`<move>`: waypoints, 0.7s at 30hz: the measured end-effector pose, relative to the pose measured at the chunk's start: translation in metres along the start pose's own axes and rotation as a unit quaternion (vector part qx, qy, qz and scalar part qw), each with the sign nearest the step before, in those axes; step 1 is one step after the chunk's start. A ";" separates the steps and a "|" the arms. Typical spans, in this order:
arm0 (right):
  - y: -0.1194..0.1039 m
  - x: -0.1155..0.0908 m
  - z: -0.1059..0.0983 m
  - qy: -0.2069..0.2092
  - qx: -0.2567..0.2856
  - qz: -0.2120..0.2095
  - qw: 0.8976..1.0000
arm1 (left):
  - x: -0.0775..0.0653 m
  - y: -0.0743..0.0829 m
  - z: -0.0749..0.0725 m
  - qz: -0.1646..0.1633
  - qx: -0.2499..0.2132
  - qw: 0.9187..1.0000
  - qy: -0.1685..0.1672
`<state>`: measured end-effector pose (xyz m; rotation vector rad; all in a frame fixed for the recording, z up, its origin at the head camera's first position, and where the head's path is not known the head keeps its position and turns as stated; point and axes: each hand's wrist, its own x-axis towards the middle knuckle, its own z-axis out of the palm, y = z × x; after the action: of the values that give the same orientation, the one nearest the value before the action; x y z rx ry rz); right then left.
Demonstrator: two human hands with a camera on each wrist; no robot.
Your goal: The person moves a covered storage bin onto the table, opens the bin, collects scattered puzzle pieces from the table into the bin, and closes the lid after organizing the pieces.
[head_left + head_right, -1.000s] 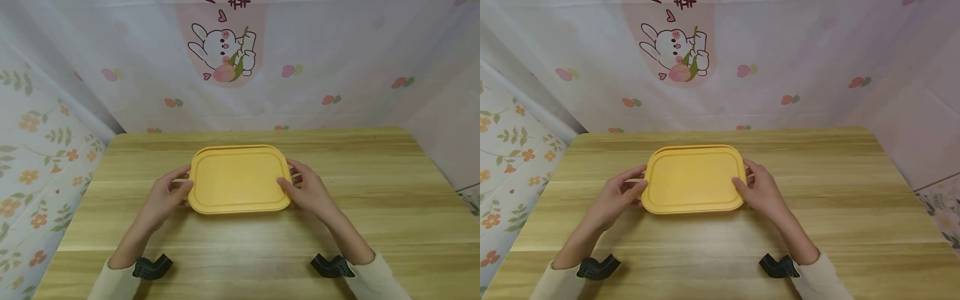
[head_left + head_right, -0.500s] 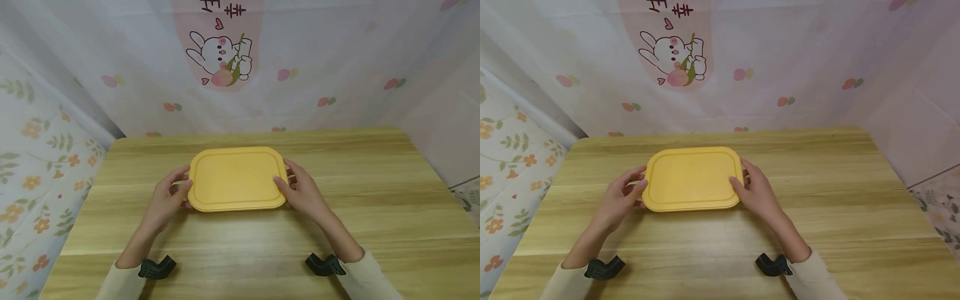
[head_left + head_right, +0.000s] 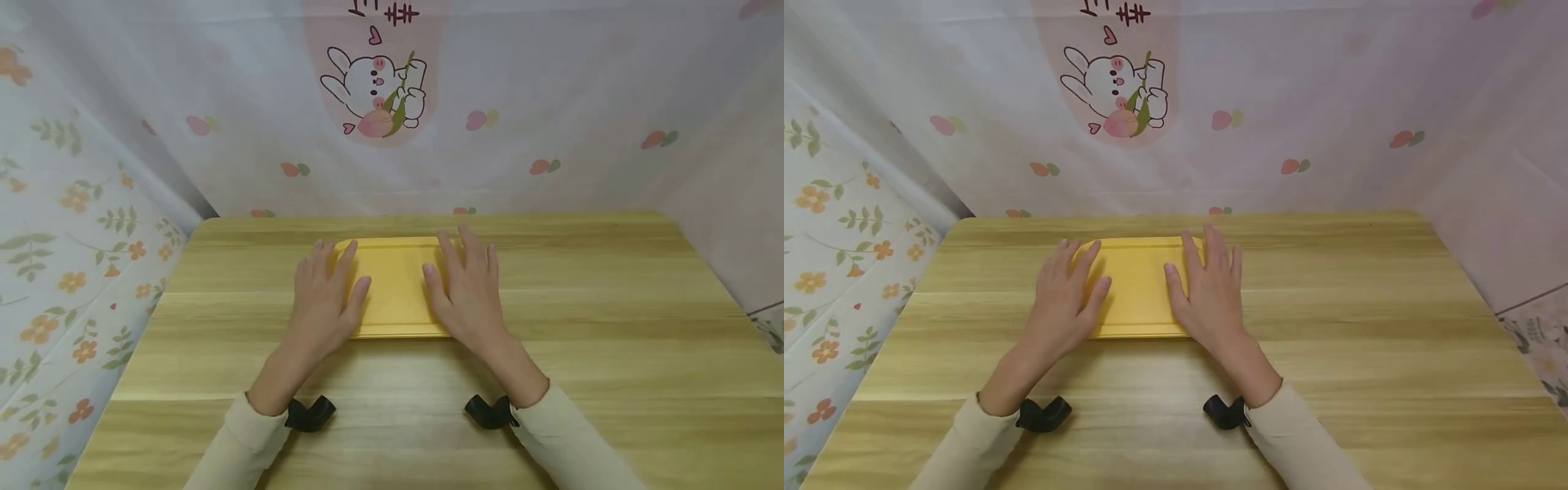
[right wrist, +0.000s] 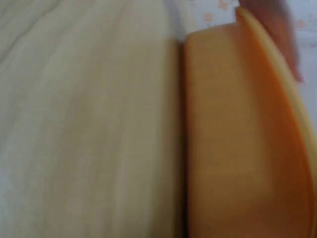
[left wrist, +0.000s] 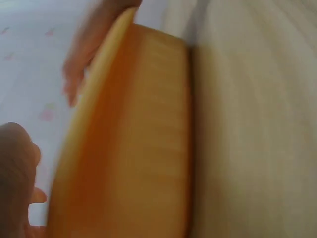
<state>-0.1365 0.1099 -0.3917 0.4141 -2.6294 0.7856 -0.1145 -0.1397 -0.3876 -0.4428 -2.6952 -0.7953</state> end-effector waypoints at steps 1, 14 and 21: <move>0.000 0.000 0.002 0.001 -0.008 0.000 1.000 | 0.001 0.001 0.005 0.000 0.009 1.000 -0.004; 0.004 -0.001 -0.002 -0.030 -0.020 0.000 0.999 | 0.002 0.009 0.014 -0.013 0.010 1.000 -0.009; 0.001 0.027 -0.013 -0.080 -0.016 -0.032 0.996 | 0.026 0.008 -0.003 -0.016 0.025 0.995 -0.097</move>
<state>-0.1574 0.1141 -0.3707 0.5701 -2.7561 0.7150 -0.1341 -0.1295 -0.3718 -0.4901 -2.9011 -0.7254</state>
